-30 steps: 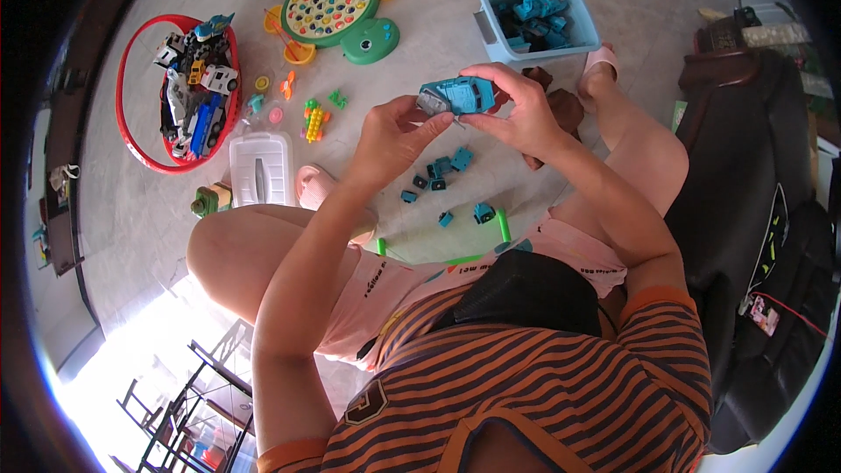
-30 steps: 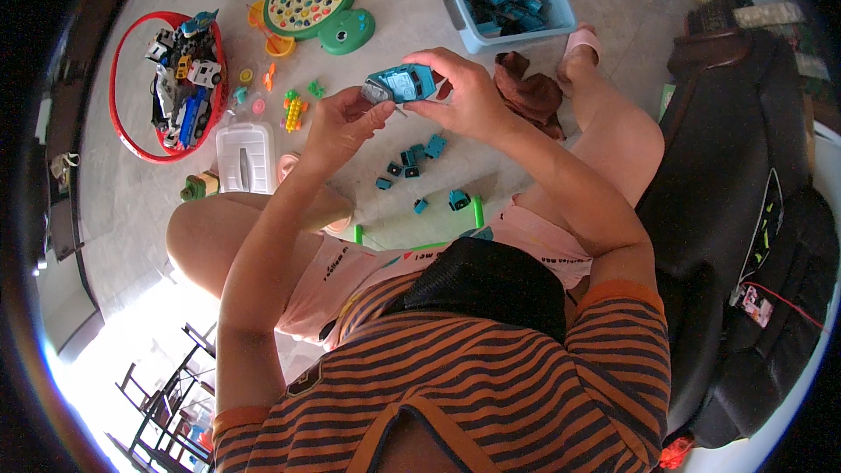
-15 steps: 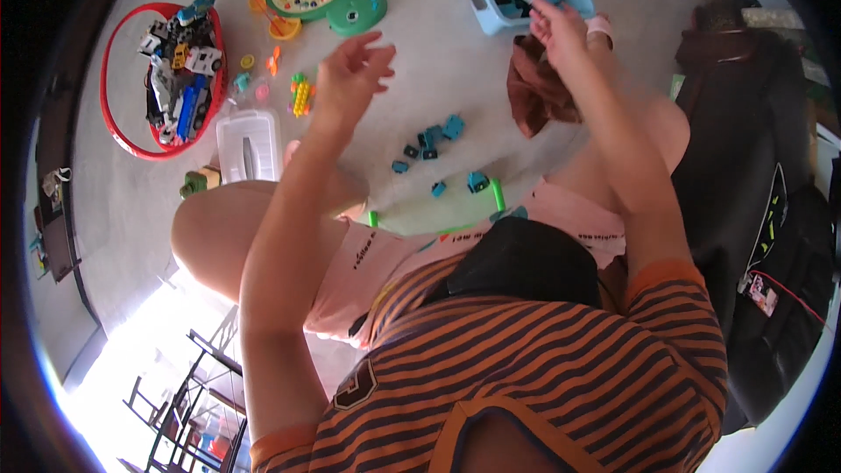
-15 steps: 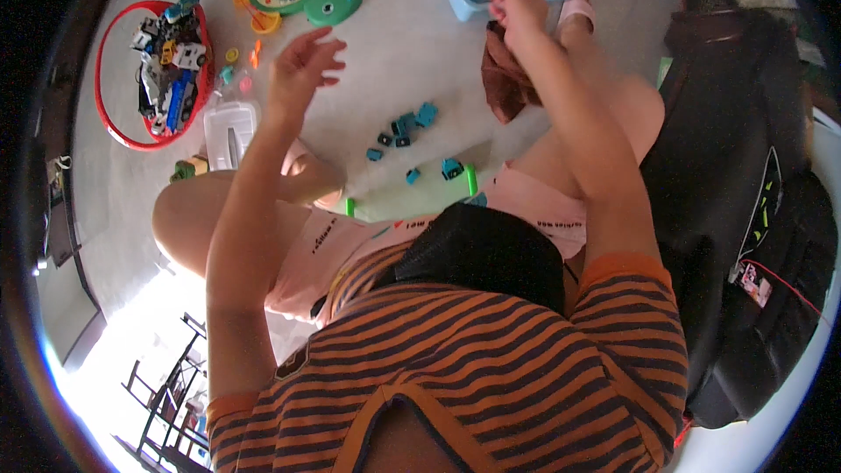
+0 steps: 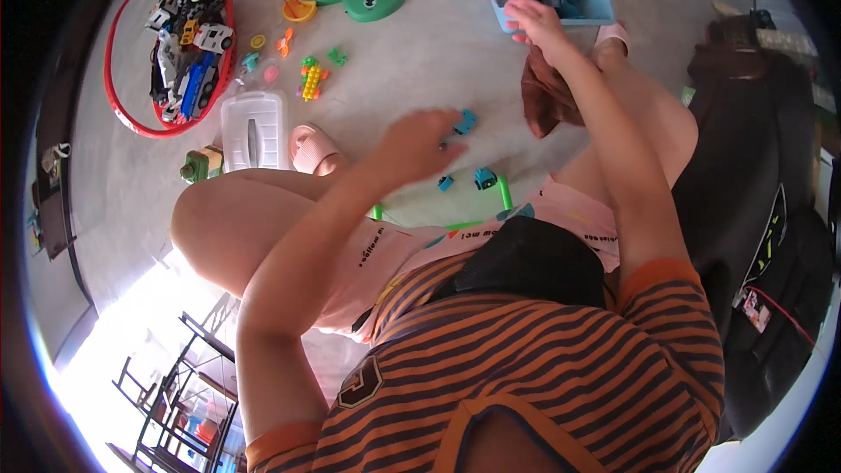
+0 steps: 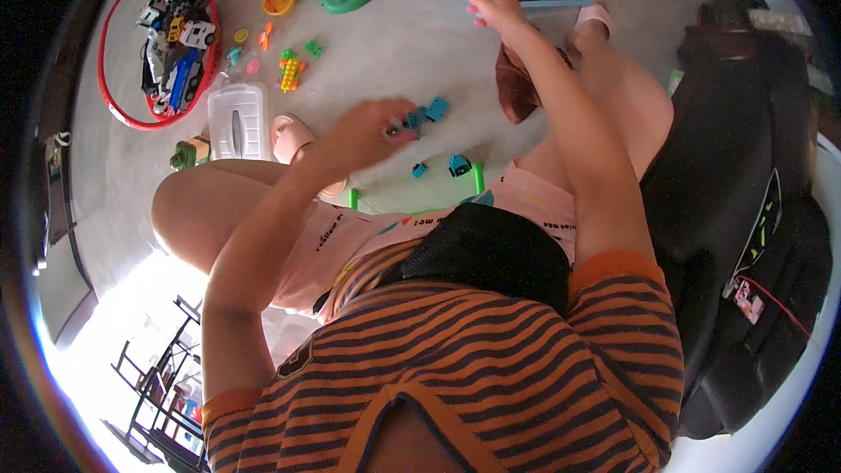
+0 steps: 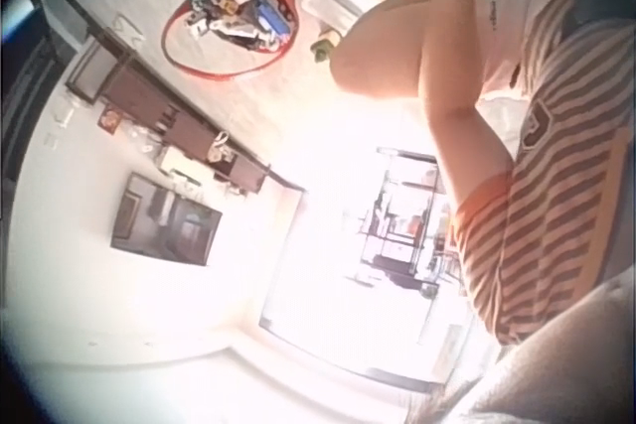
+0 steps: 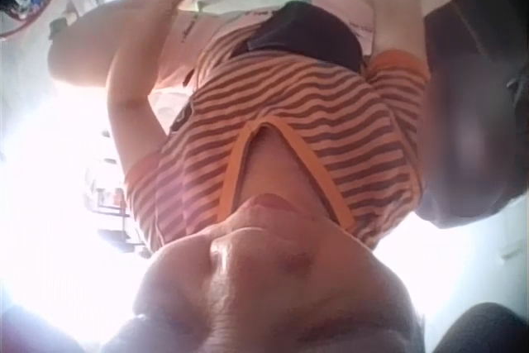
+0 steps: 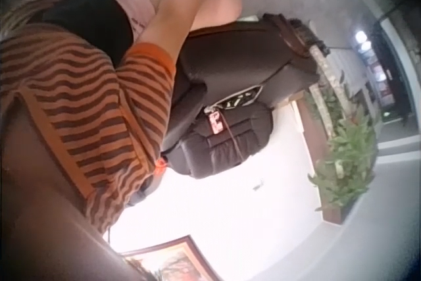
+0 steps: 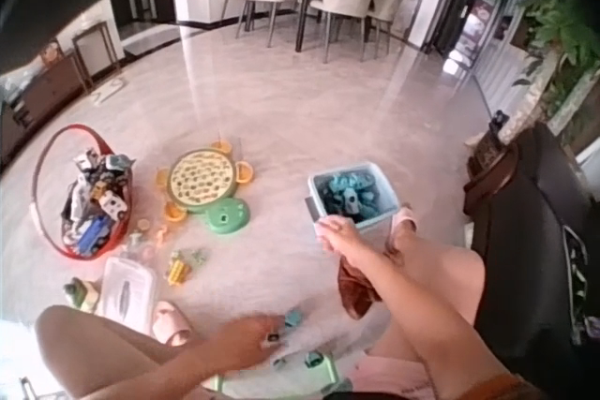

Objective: The person sits on a green stool and assembles blue, green, and gray toy blocks by hand, picking pieces from the floor and a container, then later uses a brown cloth to wipe the inside of a white plastic container lid.

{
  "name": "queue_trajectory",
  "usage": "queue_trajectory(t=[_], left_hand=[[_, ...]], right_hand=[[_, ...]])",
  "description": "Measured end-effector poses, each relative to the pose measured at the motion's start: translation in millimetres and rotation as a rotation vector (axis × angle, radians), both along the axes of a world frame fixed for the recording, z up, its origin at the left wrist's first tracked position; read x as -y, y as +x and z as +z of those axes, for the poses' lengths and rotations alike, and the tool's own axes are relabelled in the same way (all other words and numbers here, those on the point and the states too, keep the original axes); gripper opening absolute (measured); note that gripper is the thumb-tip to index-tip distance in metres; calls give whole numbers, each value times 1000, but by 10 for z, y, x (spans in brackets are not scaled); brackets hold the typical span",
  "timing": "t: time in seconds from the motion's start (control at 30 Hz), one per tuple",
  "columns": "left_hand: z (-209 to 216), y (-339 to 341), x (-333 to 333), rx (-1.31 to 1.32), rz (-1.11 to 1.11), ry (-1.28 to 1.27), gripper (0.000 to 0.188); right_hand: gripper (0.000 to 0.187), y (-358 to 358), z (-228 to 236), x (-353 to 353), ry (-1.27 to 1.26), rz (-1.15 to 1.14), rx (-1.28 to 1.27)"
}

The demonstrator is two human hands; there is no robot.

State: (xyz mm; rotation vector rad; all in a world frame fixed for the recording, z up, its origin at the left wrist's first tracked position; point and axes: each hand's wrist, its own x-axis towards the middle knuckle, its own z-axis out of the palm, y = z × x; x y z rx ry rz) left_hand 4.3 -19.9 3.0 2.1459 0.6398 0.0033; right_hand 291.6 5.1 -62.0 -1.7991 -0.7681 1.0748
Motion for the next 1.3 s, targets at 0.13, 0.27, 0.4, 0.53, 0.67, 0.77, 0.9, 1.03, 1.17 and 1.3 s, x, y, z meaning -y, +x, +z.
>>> queue_trajectory(t=[0.13,0.27,0.4,0.53,0.67,0.77,0.9,1.03,1.17,1.3], left_hand=[[250,-113,432,-161,-357,183,34],[585,-184,618,-87,-275,405,23],[894,-289,772,-49,-173,598,17],[1113,-454,762,-55,-158,478,21],[1133,-541,817,-187,-126,429,25],[1141,-578,722,-315,-156,531,26],[1145,-755,631,-431,-116,559,29],[1146,-600,685,-397,-117,519,33],[1195,-568,649,-410,-169,428,37],[1202,-560,622,-417,-179,431,38]], right_hand=[[36,-314,-106,-20,-139,256,118],[38,-763,-495,-125,-157,482,212],[46,-1512,-997,-413,36,698,436],[58,-2398,-1062,-852,34,921,599],[65,-2996,-949,-1222,-18,1079,761],[64,-3072,-1064,-1362,-101,1150,943],[63,-3060,-1300,-1186,-82,1241,1004],[61,-2847,-1471,-1011,56,1251,823],[58,-2612,-1504,-1160,258,984,874],[60,-2460,-1441,-1292,-179,1130,1008]])
